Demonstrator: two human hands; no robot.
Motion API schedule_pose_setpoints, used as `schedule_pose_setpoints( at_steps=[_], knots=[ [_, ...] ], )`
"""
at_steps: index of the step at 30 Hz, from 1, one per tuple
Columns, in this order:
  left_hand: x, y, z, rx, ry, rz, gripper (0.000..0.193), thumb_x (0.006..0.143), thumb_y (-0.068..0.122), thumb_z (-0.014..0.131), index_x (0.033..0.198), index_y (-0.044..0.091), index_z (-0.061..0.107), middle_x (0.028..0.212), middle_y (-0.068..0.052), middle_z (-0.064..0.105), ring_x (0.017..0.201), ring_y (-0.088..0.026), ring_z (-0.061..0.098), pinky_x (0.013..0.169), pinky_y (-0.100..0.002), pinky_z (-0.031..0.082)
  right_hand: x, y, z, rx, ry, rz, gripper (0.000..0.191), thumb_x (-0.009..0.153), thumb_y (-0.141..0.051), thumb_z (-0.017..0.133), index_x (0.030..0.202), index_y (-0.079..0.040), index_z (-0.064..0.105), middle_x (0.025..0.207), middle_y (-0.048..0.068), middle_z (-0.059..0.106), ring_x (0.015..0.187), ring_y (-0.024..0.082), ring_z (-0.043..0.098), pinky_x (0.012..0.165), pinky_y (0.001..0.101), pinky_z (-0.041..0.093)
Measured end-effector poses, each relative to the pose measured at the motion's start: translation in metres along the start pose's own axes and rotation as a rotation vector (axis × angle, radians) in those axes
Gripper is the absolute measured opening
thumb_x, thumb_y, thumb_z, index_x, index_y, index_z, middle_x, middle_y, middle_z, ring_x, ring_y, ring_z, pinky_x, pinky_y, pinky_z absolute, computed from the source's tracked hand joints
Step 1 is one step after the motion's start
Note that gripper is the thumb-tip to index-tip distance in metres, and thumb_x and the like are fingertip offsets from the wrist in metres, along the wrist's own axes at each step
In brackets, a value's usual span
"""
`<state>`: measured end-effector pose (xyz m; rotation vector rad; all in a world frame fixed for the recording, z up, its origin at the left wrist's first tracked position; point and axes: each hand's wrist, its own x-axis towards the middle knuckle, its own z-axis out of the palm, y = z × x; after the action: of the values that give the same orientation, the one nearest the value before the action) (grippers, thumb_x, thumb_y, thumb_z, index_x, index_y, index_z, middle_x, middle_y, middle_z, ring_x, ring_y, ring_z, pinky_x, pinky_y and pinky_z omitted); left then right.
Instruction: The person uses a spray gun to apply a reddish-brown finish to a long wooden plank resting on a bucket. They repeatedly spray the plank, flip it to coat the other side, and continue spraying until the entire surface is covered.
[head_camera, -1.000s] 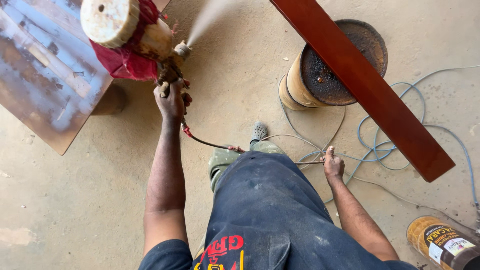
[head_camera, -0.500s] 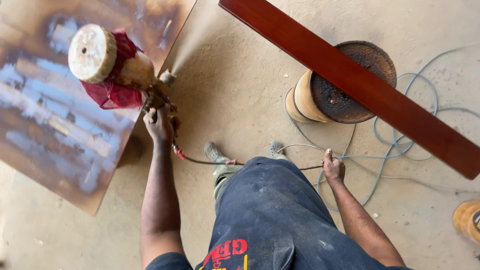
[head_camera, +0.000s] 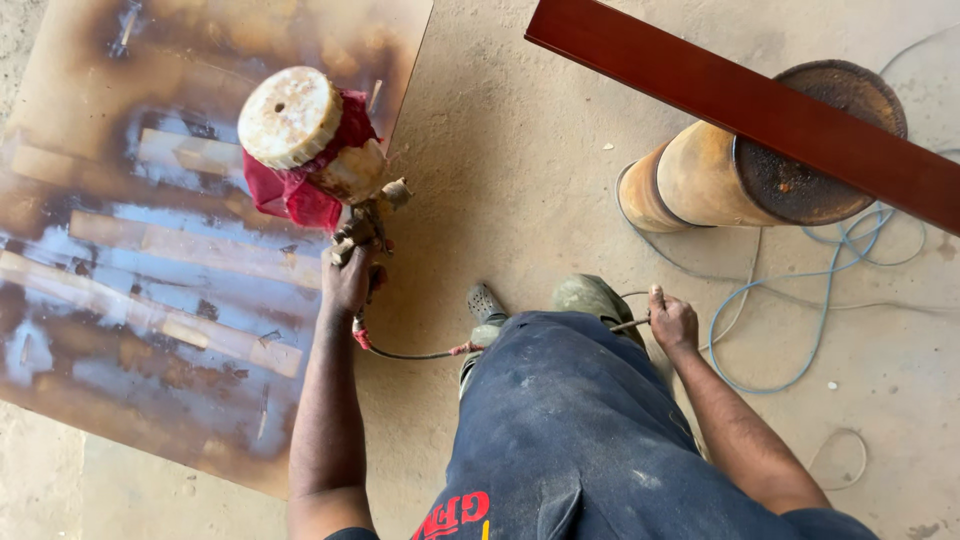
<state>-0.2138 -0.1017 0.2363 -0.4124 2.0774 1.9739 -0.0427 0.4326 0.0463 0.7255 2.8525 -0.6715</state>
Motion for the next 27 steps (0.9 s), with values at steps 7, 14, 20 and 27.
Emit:
schedule_pose_setpoints(
  at_steps=[7,14,20,27],
  knots=[
    [0.032,0.027,-0.045,-0.036,-0.042,0.064,0.022,0.096,0.012,0.054,0.108,-0.001,0.066,0.085,-0.011,0.07,0.049,-0.015,0.058,0.042,-0.028,0.044,0.013,-0.042,0.018,0.051,-0.018,0.066,0.072,0.105,-0.062,0.047,0.073,-0.005,0.075,0.08,0.021,0.071,0.082,0.043,0.069,0.077,0.0522,0.054],
    [0.123,0.072,-0.041,-0.043,-0.113,0.081,0.024,0.098,0.013,0.052,0.112,-0.003,0.064,0.084,-0.013,0.07,0.049,-0.016,0.058,0.041,-0.028,0.043,0.003,-0.063,0.033,0.052,-0.154,0.291,0.073,0.104,-0.064,0.047,0.082,-0.002,0.078,0.083,0.023,0.073,0.086,0.042,0.071,0.078,0.0503,0.055],
    [0.221,0.102,-0.035,-0.031,-0.209,0.081,0.026,0.098,0.012,0.051,0.113,-0.005,0.065,0.087,-0.014,0.071,0.049,-0.018,0.057,0.043,-0.03,0.046,0.019,-0.093,0.076,0.276,-0.276,0.375,0.074,0.099,-0.067,0.043,0.088,-0.004,0.079,0.082,0.023,0.075,0.083,0.04,0.074,0.077,0.0484,0.056],
    [0.284,0.139,-0.06,0.111,-0.387,-0.061,0.027,0.097,0.015,0.05,0.114,-0.003,0.062,0.09,-0.013,0.069,0.053,-0.019,0.06,0.042,-0.03,0.047,0.043,-0.129,0.088,0.231,-0.262,0.503,0.082,0.103,-0.069,0.041,0.083,0.001,0.076,0.083,0.026,0.073,0.085,0.043,0.071,0.078,0.0498,0.056]
  ],
)
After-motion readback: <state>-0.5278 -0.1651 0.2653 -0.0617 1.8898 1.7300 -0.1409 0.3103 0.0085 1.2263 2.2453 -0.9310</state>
